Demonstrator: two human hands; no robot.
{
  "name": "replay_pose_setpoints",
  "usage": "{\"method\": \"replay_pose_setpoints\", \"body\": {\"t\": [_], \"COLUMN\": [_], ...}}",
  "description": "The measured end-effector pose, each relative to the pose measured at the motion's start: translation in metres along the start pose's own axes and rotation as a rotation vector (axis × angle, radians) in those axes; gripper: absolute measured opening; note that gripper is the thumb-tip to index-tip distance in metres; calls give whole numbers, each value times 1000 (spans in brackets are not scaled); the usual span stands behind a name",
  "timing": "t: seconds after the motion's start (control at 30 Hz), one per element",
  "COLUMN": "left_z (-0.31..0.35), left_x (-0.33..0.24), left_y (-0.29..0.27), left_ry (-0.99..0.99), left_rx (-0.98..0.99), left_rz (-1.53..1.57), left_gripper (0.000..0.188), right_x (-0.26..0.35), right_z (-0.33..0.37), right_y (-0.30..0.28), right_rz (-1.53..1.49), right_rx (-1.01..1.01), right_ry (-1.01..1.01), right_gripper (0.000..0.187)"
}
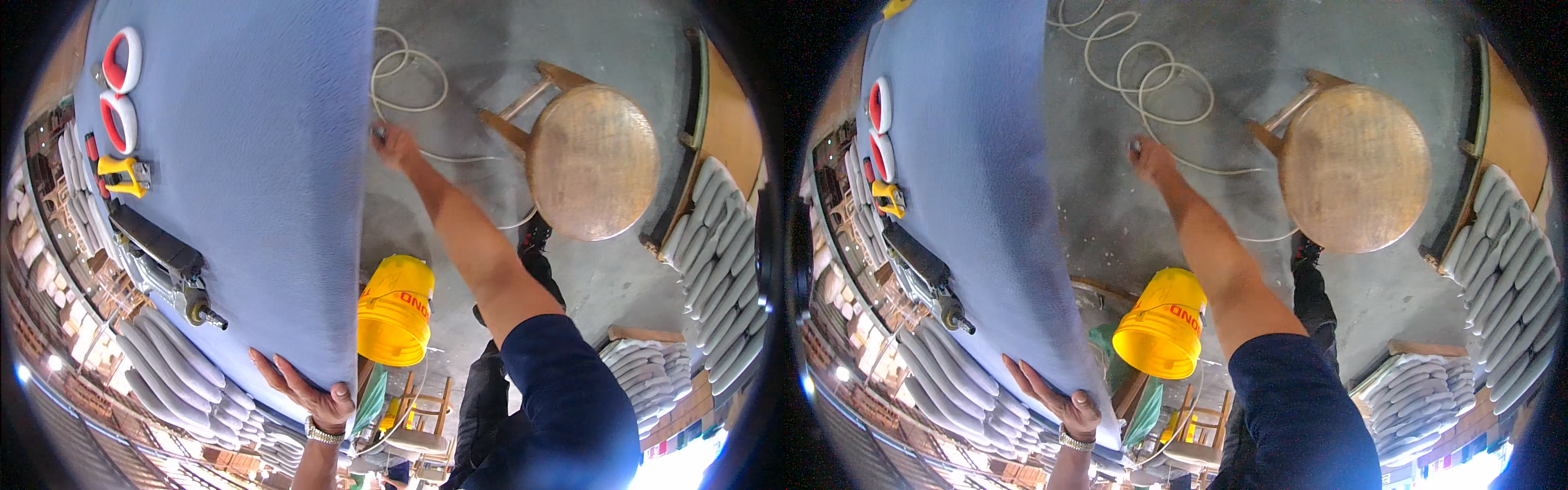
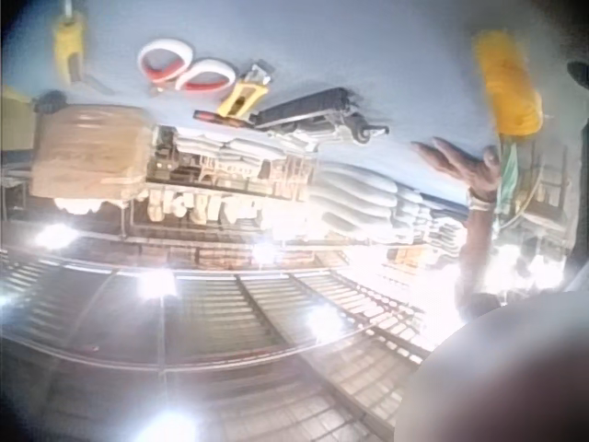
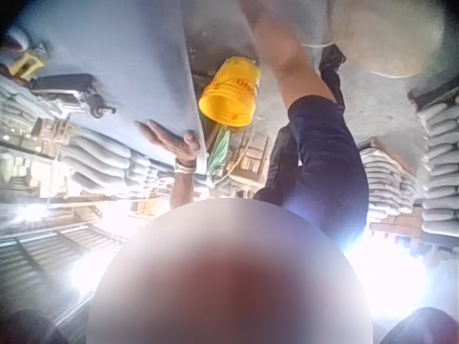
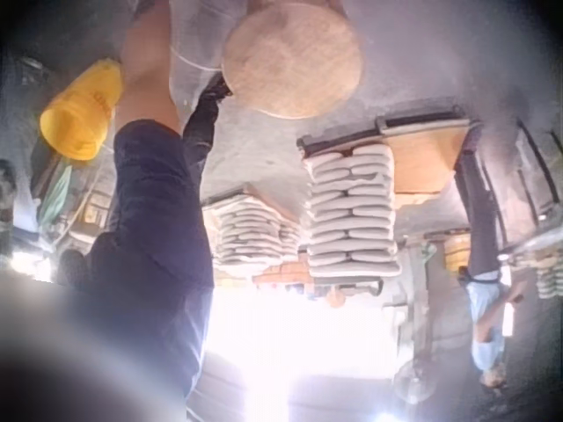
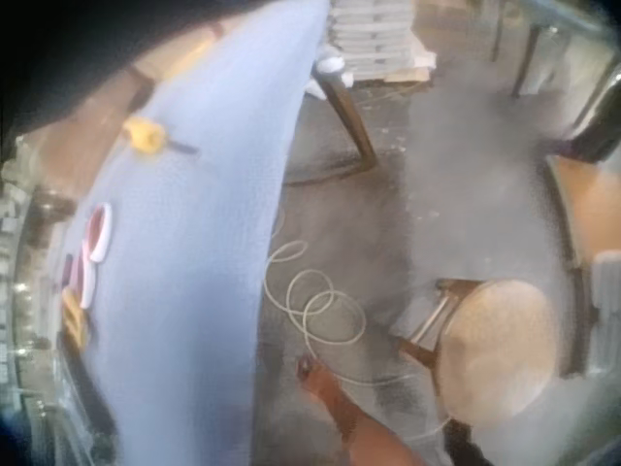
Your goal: The person assembles white cushion covers over foam inserts at a workbench. They use a utility knife to trim excess fabric, a staple gun to secure the cover, and scissors to cut threads. The person handles multiple cushions one at a time, stacking finished units on the table.
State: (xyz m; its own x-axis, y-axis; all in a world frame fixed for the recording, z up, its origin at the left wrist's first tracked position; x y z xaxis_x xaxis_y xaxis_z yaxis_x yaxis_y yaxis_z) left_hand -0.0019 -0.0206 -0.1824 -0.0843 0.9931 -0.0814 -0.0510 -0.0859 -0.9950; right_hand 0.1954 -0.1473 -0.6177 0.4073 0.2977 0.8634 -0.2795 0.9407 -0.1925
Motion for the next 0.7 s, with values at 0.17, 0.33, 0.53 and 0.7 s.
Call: {"method": "replay_pose_setpoints", "body": {"t": [0.17,0.33,0.53,0.7], "left_z": [-1,4,2,-3], "left_x": [6,6,5,9], "left_y": [4,1,2,4], "left_ry": [2,-13,6,72], "left_rx": [50,6,-18,32], "left_rz": [27,14,19,87], "left_gripper": [97,93,89,86], "right_x": [-30,-28,-32,18], "right_z": [108,176,151,59], "right_y": [122,164,137,69], "right_rz": [205,213,45,-158], "right_rx": [482,584,163,-438], "right_ry": [71,118,100,15], "right_gripper": [44,46,47,49]}}
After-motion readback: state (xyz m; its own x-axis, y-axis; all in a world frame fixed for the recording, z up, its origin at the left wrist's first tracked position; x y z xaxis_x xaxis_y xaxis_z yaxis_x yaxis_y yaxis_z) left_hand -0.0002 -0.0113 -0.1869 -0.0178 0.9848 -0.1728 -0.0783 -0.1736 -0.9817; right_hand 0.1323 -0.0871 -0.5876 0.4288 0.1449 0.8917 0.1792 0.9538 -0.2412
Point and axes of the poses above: each hand's wrist, its own z-axis away from the middle knuckle, its own y-axis out of the palm, x = y × z, the point moved 2 cm from there along -z, towards the middle knuckle, and after that the axes turned 9 degrees about -y, right-handed, at the moved point
